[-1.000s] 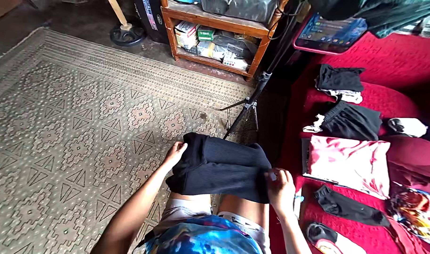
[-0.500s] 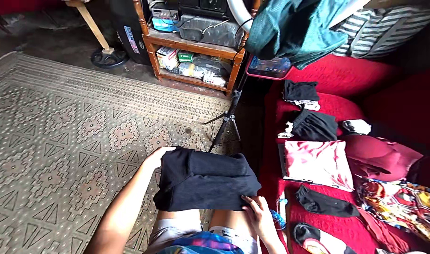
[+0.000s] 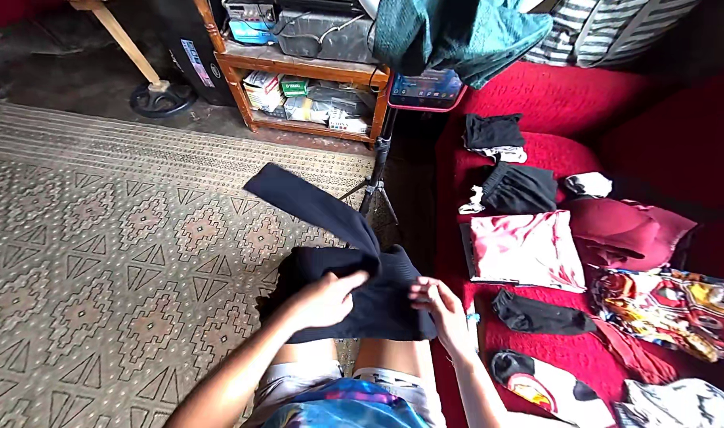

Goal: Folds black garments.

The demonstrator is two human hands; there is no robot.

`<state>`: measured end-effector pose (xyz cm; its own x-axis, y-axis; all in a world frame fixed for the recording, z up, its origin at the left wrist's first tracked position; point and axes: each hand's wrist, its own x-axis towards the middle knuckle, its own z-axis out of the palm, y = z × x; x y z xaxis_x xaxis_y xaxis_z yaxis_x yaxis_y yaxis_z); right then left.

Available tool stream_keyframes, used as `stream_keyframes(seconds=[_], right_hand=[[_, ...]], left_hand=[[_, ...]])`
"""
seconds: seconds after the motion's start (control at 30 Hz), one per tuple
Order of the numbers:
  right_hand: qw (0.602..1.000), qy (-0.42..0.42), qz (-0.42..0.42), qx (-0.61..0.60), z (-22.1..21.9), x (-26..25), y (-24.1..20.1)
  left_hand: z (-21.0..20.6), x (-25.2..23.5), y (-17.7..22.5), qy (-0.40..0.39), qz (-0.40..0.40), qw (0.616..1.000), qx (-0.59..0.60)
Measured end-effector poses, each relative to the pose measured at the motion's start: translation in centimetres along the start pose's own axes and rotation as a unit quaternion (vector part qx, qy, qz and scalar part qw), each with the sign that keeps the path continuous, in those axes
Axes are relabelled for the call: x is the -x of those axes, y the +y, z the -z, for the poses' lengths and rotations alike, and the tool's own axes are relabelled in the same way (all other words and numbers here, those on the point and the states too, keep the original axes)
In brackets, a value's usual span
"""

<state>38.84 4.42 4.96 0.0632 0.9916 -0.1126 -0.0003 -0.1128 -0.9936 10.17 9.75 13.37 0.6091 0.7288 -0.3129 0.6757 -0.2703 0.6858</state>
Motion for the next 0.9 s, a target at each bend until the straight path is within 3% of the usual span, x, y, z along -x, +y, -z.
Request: stream_keyframes(seconds=[0.1, 0.17, 0.23, 0.37, 0.47, 0.53, 0.63, 0.7, 0.83, 0.9], right_hand=[[0.977, -0.036, -0.107, -0.183, 0.0, -2.5, -1.0], [0.957, -0.047, -0.148, -0.245, 0.3, -3.2, -0.7], [0.946, -0.001, -0.170, -0.275, 0.3, -3.3, -0.5], [0.933, 0.020, -0.147, -0.329, 1.6, -2.3, 0.9], [0.925, 0.015, -0.117, -0.362, 3.2, -1.7, 2.0], [0.922, 0.021, -0.136, -0.363, 4.2, -1.7, 2.2], [0.929, 0.106, -0.229, -0.272, 3.9, -2.9, 1.8], [0.938, 0.160, -0.245, -0.188, 3.7, -4.1, 2.0], [0.957, 0.193, -0.213, 0.041, 5.1, -7.0, 3.8], [0.945, 0.154, -0.263, 0.116, 5.8, -8.6, 6.0]], left_hand=[[-4.6, -1.0, 0.6, -0.161, 0.064, 0.982, -0.079], [-7.1, -1.1, -0.1, -0.187, 0.099, 0.969, -0.126], [-8.2, -0.5, -1.0, -0.166, 0.099, 0.971, -0.142], [-8.1, 2.7, -2.4, -0.057, 0.045, 0.993, -0.097], [-8.3, 5.7, -5.4, 0.115, -0.056, 0.991, -0.041], [-8.1, 7.7, -7.7, 0.203, -0.050, 0.976, -0.059], [-6.9, 10.7, -11.0, 0.208, 0.050, 0.973, -0.087], [-6.4, 12.2, -12.9, 0.198, 0.083, 0.974, -0.066], [-6.5, 13.2, -16.0, 0.229, 0.063, 0.971, 0.026], [-6.7, 12.9, -16.9, 0.232, 0.045, 0.970, 0.062]])
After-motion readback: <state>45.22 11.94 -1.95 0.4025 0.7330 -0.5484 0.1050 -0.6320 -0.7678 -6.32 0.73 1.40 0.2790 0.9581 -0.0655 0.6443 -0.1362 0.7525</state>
